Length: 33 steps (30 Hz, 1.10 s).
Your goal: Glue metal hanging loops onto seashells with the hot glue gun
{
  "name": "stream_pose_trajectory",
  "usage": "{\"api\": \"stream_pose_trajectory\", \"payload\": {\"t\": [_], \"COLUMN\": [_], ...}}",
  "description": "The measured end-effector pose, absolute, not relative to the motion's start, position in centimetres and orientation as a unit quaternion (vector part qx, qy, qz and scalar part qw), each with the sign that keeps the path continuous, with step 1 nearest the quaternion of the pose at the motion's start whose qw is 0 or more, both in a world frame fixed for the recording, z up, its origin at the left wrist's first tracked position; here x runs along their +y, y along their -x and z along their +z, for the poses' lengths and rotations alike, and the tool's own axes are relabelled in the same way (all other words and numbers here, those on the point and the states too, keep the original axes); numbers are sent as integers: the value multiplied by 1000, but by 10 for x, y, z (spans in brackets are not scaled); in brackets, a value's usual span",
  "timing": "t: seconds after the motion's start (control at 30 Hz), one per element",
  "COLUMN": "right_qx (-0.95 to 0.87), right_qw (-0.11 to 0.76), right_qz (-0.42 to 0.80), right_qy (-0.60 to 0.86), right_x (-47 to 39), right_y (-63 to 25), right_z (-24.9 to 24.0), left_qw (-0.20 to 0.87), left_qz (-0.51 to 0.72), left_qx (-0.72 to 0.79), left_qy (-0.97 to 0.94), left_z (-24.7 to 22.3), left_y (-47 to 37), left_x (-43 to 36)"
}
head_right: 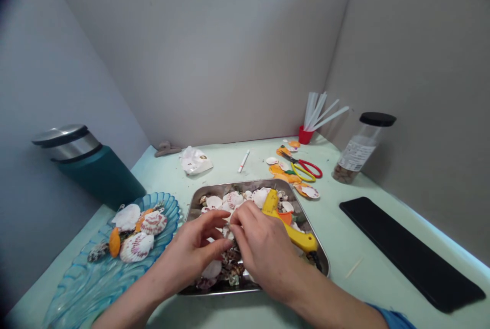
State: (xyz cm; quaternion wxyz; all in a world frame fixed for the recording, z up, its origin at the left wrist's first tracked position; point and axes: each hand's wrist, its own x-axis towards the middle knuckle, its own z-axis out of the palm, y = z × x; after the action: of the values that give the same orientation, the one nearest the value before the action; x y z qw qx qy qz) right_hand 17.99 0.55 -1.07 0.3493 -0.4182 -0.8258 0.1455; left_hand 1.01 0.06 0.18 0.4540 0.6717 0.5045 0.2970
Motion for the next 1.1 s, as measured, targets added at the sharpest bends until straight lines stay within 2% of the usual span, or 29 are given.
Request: {"api": "stream_pose_trajectory", "payload": {"t": [0.2,0.3,1.1], "right_qx": [-806,-802,-829], "right_qw": [389,391,358], "right_qz": [174,179,106], "right_qy": [411,415,417], "right_x": [9,8,2], "right_y": [-182,-183,-179], "right_z": [-12,-12,-18], "left_qw": [595,631,544], "left_qz": [366,377,338], "left_qx": [479,476,498], "left_qy": [-532,-483,-585], "left_z": [-6,-4,-10], "left_y": [-11,-11,-6], "left_x": [7,6,-1]}}
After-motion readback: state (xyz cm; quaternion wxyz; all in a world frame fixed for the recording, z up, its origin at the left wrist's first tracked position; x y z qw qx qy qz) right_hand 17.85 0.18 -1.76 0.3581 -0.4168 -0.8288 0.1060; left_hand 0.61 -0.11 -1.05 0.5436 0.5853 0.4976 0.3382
